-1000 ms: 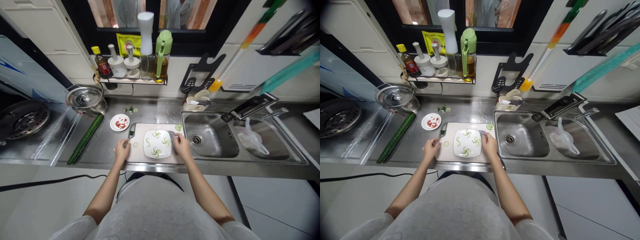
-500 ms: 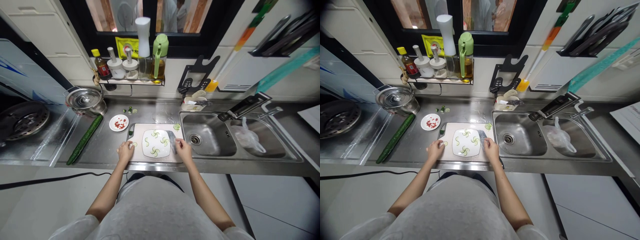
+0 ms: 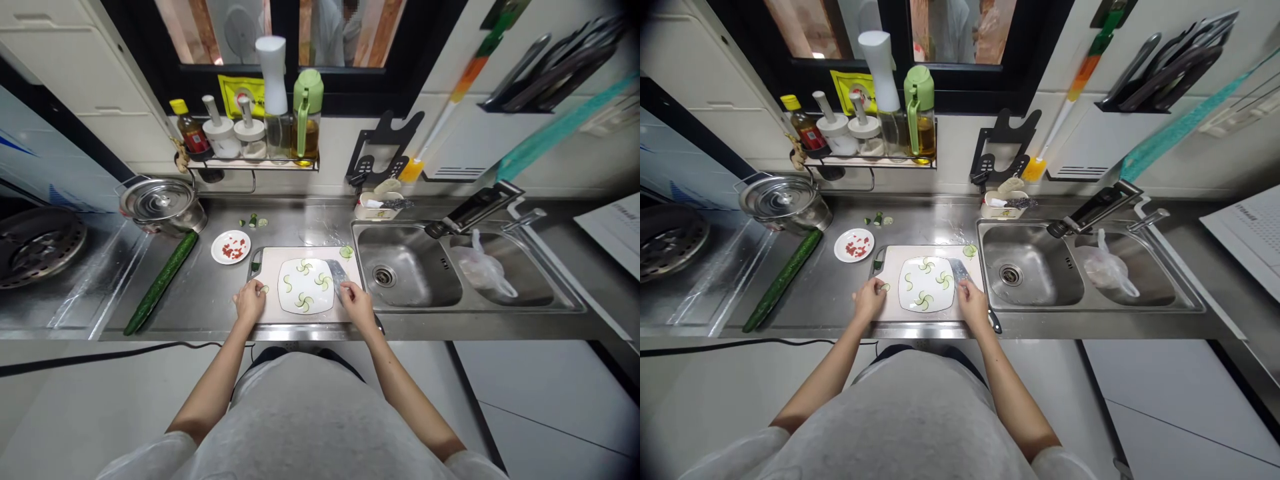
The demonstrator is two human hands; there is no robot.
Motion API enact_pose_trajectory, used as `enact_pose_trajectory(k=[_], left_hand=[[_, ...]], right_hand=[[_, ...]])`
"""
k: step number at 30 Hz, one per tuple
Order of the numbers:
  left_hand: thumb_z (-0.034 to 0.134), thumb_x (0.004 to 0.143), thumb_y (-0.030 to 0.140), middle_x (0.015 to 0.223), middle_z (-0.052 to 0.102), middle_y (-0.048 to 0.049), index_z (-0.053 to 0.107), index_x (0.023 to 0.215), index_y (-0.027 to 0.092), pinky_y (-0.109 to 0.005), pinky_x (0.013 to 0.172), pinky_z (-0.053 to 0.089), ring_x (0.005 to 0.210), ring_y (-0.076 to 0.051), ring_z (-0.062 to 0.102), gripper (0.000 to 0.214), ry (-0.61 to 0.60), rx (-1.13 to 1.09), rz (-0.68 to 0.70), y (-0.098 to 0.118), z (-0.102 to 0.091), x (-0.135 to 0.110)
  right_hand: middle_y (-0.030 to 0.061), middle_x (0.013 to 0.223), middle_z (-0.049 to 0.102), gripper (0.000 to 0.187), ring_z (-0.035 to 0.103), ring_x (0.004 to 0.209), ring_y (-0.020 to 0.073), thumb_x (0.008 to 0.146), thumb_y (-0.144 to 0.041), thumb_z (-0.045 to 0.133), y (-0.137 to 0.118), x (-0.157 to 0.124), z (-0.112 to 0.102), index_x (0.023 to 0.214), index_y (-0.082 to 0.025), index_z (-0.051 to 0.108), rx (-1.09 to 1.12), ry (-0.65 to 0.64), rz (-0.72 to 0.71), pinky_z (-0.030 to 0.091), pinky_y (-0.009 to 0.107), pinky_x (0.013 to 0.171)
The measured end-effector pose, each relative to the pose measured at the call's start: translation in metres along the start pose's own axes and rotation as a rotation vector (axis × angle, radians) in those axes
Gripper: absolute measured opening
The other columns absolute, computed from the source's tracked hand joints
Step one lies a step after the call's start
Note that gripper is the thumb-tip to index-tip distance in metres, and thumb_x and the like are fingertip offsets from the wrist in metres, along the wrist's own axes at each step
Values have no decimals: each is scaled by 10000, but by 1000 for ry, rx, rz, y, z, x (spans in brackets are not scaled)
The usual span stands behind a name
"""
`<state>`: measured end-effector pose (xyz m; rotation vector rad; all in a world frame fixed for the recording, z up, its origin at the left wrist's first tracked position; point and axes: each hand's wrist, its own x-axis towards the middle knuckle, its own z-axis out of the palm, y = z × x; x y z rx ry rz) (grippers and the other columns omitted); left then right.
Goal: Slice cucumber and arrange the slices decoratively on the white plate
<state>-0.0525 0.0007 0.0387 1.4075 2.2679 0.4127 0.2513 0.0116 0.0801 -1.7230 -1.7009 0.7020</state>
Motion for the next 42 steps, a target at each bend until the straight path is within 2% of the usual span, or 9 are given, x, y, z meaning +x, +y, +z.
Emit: enact_pose_trajectory(k=[5,8,12,19,23,27,33,36,42], left_hand=[[589,772,316,780,643,-9,623,868,206,-302,775,395,738,-158,564,150,-74,-358,36,6,0,-7],[644,719,368,740,613,-10,635,856,175,-246,674,397,664,-124,519,237,-272,-669,123,17,-3,-24],[716,693,383,726,575,9,620,920,167,-224,635,369,628,-93,473,327,-545,-869,219,39,-7,-54],[752,698,405,707,554,26,576,953,186,-214,601,334,619,-84,468,379,-616,-983,214,55,-1,-83],[749,693,438,690,560,34,555,972,188,-203,557,297,580,-72,447,421,-622,-1047,116,53,2,-88],[697,710,532,675,565,30,544,903,178,-200,510,250,532,-59,413,431,-639,-1121,-52,58,-2,-90],[714,707,500,691,570,23,550,851,175,-194,531,296,552,-56,461,392,-850,-1354,-313,68,-8,-92],[747,703,423,713,563,32,567,882,180,-192,577,342,589,-54,497,351,-897,-1424,-367,68,-7,-89],[804,648,294,704,549,54,563,1001,211,-181,585,355,584,-45,498,435,-844,-1420,-370,64,-6,-83]], right_hand=[[-2,605,584,288,520,570,149,853,-366,459,-23,-18,11,924,-190,675,23,-116,-45,360,248,568],[-13,615,581,244,521,582,139,853,-353,488,-38,-29,20,919,-199,666,67,-213,-75,364,239,565],[-15,692,621,178,521,601,129,838,-318,538,-52,-41,33,940,-219,646,142,-339,-114,383,237,576],[-34,644,588,126,486,576,112,855,-276,514,-52,-50,35,776,-207,584,228,-480,-125,360,219,549],[-33,649,579,140,480,581,113,863,-287,509,-51,-48,30,771,-203,575,223,-493,-109,352,220,551],[-21,670,581,132,500,626,126,870,-259,500,-53,-44,25,788,-204,588,206,-406,-150,365,234,586],[25,777,612,159,542,749,161,908,-284,494,-56,-41,22,848,-214,624,245,-360,-291,410,273,672],[33,788,606,161,544,782,172,915,-296,504,-57,-41,22,851,-222,631,247,-353,-346,416,290,700],[33,797,608,183,534,784,174,920,-319,503,-56,-37,22,816,-223,619,217,-338,-329,411,297,703]])
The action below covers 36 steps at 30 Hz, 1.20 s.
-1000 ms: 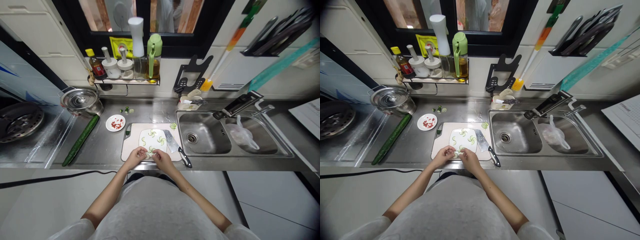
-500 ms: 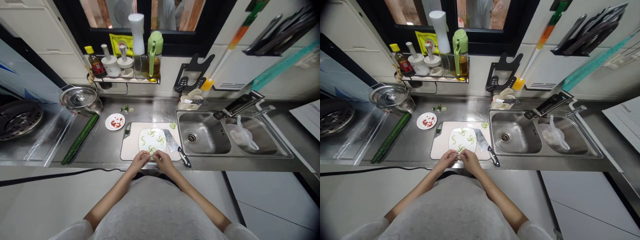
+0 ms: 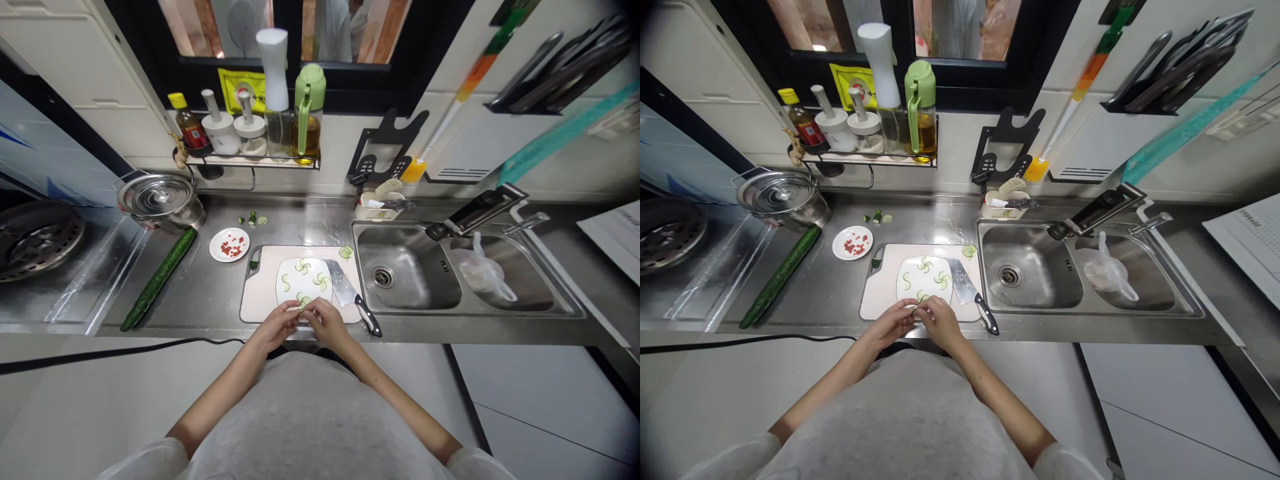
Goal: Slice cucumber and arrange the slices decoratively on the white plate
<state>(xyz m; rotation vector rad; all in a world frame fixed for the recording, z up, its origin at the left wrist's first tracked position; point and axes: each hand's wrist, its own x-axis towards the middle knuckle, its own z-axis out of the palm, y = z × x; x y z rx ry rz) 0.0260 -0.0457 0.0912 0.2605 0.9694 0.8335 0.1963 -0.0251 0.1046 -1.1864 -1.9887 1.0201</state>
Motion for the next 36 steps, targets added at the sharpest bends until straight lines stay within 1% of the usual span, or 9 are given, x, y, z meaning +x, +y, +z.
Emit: enact_pose_trajectory(k=[7,11,13,18,23,25,27,31,36], left_hand=[[849,564,269,702,542,58,562,1052,204,-176,531,303,561,-41,476,570,32,80,106,13,6,-2],[846,569,293,631,485,83,565,1079,215,-182,505,264,505,-34,413,587,35,158,150,19,6,-2],[831,596,316,626,485,80,568,1094,217,-180,516,272,521,-42,431,572,30,188,121,20,4,-2],[761,694,387,739,582,22,583,1139,228,-197,597,351,625,-78,534,505,-42,190,-40,20,-3,-2],[704,749,463,837,618,-13,596,1125,251,-199,600,358,678,-94,567,445,-104,130,-191,23,0,-4],[708,750,455,866,620,-22,599,1105,247,-192,577,343,674,-88,560,426,-124,91,-215,23,2,-3],[749,718,397,840,606,-9,594,1107,248,-188,562,330,645,-77,539,445,-116,51,-179,23,3,-1],[826,607,273,715,522,47,574,1128,243,-184,542,305,578,-52,474,579,-25,49,12,24,5,3],[836,570,300,670,460,66,600,1081,198,-183,504,251,524,-25,373,572,38,155,185,30,12,4]], right_hand=[[17,763,603,155,517,732,155,894,-274,493,3,7,-1,795,-212,596,-18,-15,50,396,278,661],[13,758,611,150,524,735,150,885,-275,495,2,12,1,796,-213,598,8,-6,68,402,267,649],[15,759,612,152,525,739,150,887,-278,494,2,13,2,802,-210,601,7,-1,65,404,268,651],[24,778,612,171,534,774,163,906,-298,502,4,13,0,817,-213,621,-11,-17,23,406,281,677],[34,799,621,175,549,817,181,923,-306,501,4,13,-3,877,-227,650,-14,-13,-29,412,297,704],[36,806,625,177,550,821,183,927,-309,499,5,13,-4,898,-231,655,-15,-9,-48,413,301,709],[36,805,625,178,548,814,182,926,-316,500,5,13,-4,885,-230,651,-18,-5,-49,413,301,706],[26,775,614,177,541,778,167,904,-312,511,7,14,-2,808,-216,624,-5,4,-9,408,283,681],[-1,723,606,156,532,706,140,863,-308,518,6,17,2,786,-207,607,133,20,137,397,245,615]])
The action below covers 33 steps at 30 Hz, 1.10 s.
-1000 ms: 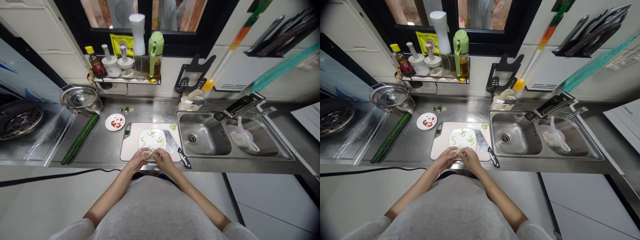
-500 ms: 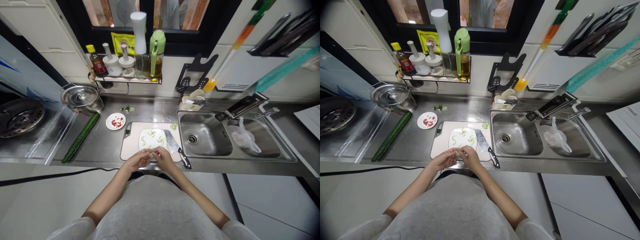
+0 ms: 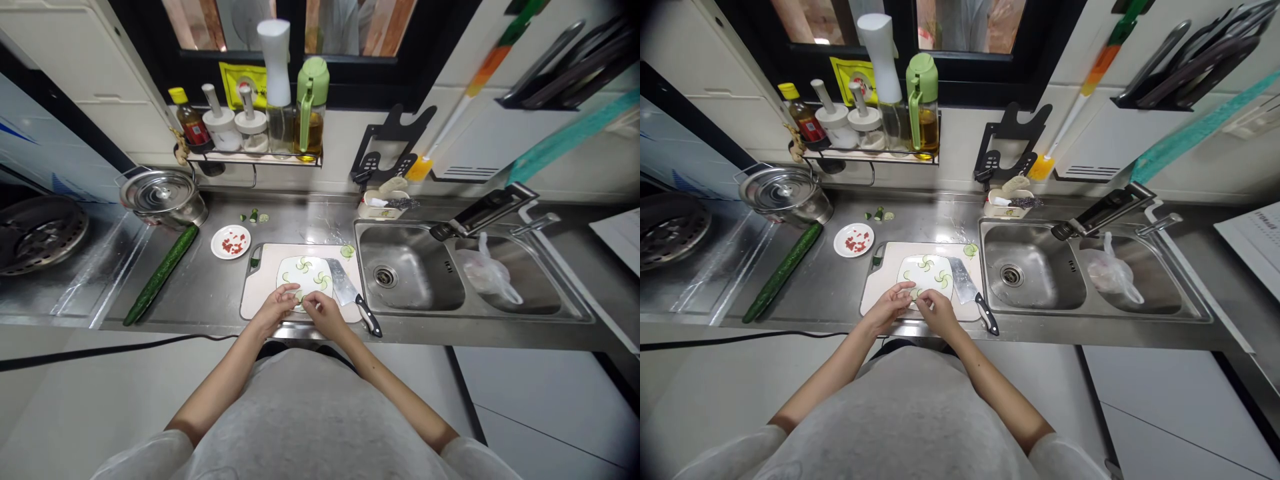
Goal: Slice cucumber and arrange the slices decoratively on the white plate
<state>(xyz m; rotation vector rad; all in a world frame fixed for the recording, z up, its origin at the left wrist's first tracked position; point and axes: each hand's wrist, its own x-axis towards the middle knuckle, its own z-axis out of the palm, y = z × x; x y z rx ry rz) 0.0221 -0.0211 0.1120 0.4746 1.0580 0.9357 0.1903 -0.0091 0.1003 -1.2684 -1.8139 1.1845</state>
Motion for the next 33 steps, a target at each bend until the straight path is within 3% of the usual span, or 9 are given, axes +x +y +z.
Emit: enact_pose_trajectory(k=[6,12,17,22,28,33], left_hand=[[814,595,362,633,435,66,645,1075,158,-187,509,243,526,-29,342,548,35,53,96,-3,2,0],[762,652,360,770,578,2,676,1004,155,-201,628,355,673,-78,467,417,114,161,267,-15,1,3],[733,676,348,733,554,19,640,905,166,-207,642,371,667,-86,480,307,183,196,339,-20,-2,8],[711,695,325,691,517,36,597,860,171,-201,623,369,630,-80,460,253,238,254,386,-24,-8,13],[675,717,289,729,527,29,612,944,177,-200,618,382,622,-77,462,261,246,330,431,-30,-17,18],[630,708,264,691,504,36,645,979,176,-206,608,380,598,-80,444,286,286,417,439,-31,-27,28]], right_hand=[[-8,717,604,164,510,674,125,827,-329,535,-7,4,2,761,-195,602,104,-41,88,385,233,597],[-28,646,545,154,477,635,114,765,-312,543,-9,7,8,676,-188,567,230,-26,214,381,231,599],[-49,562,505,145,457,550,100,713,-318,557,-7,17,11,651,-187,542,339,-55,357,376,222,547],[-38,540,551,105,495,520,103,681,-273,573,0,30,16,631,-182,551,274,-72,456,398,220,538],[-34,517,570,96,488,467,86,704,-233,570,5,37,21,627,-176,564,225,-140,540,387,199,488],[-21,552,602,119,514,478,84,732,-245,605,13,50,23,645,-170,575,124,-189,524,395,186,484]])
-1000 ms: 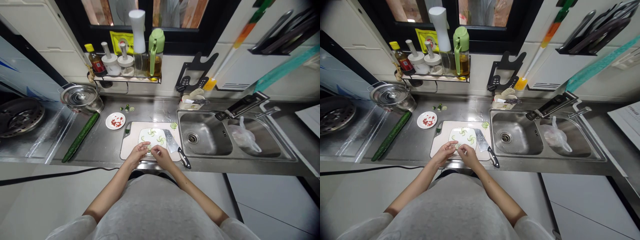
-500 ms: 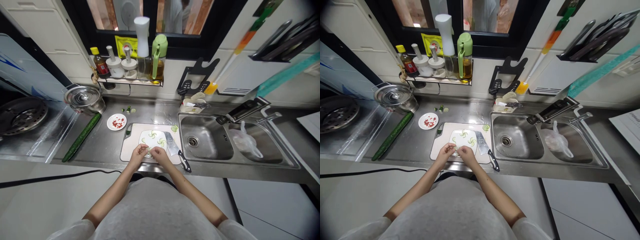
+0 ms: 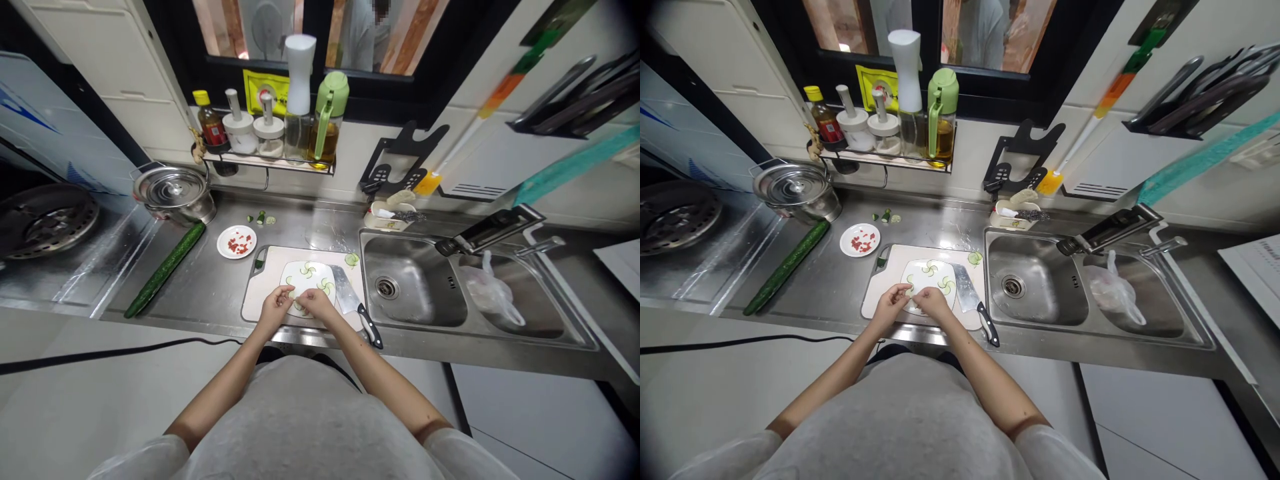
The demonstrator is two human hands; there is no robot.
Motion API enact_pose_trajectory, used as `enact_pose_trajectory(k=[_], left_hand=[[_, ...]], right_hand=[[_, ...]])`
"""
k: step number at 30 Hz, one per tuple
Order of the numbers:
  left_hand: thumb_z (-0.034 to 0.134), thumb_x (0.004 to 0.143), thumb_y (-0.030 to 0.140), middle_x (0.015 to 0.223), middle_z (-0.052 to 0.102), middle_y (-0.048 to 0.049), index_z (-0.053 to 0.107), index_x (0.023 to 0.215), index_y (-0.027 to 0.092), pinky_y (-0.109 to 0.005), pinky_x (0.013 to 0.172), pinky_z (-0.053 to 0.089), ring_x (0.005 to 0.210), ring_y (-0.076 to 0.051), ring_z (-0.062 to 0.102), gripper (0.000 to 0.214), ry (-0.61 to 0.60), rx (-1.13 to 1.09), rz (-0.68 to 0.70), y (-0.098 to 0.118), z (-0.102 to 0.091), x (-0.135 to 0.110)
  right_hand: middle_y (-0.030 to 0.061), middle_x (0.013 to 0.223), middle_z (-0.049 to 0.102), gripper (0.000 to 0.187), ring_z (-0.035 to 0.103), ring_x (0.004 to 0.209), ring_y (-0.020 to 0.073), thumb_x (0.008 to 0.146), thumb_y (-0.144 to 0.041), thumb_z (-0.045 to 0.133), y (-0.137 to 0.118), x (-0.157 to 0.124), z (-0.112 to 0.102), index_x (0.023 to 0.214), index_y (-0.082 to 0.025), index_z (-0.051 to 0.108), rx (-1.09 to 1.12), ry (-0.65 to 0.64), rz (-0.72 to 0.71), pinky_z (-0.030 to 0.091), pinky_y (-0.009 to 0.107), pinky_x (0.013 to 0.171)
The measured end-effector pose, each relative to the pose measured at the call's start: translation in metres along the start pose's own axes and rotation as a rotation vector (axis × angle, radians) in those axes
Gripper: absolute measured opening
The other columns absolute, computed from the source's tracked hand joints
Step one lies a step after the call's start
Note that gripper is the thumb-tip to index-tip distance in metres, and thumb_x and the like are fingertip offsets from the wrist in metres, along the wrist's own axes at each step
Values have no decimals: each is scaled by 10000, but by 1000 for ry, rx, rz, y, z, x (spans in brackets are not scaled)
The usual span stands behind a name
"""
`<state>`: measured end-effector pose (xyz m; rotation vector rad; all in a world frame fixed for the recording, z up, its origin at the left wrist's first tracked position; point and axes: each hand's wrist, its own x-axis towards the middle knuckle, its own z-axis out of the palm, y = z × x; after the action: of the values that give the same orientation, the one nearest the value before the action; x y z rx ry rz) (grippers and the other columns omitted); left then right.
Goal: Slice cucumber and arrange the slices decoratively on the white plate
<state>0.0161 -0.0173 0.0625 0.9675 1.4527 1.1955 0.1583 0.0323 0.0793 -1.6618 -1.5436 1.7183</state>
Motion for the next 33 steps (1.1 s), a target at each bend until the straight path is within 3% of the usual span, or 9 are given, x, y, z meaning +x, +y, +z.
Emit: enact_pose_trajectory(k=[7,13,33], left_hand=[[633,695,268,636,556,39,610,823,191,-205,606,405,577,-91,497,151,137,222,-38,-5,-5,28],[641,726,297,707,650,20,635,787,218,-222,655,407,666,-120,584,100,150,519,-109,-2,-11,39],[553,806,245,869,702,-24,661,885,243,-322,809,334,893,-207,604,134,111,918,-81,-3,-8,49]], right_hand=[[-3,667,655,155,577,623,110,727,-315,676,-12,40,-6,678,-174,633,-372,68,-151,377,187,548],[5,738,674,137,567,656,105,759,-296,679,-21,58,-6,729,-165,652,-559,46,-198,348,195,571],[26,794,664,88,549,717,121,809,-247,630,-21,77,1,764,-172,626,-736,4,-233,326,208,602]])
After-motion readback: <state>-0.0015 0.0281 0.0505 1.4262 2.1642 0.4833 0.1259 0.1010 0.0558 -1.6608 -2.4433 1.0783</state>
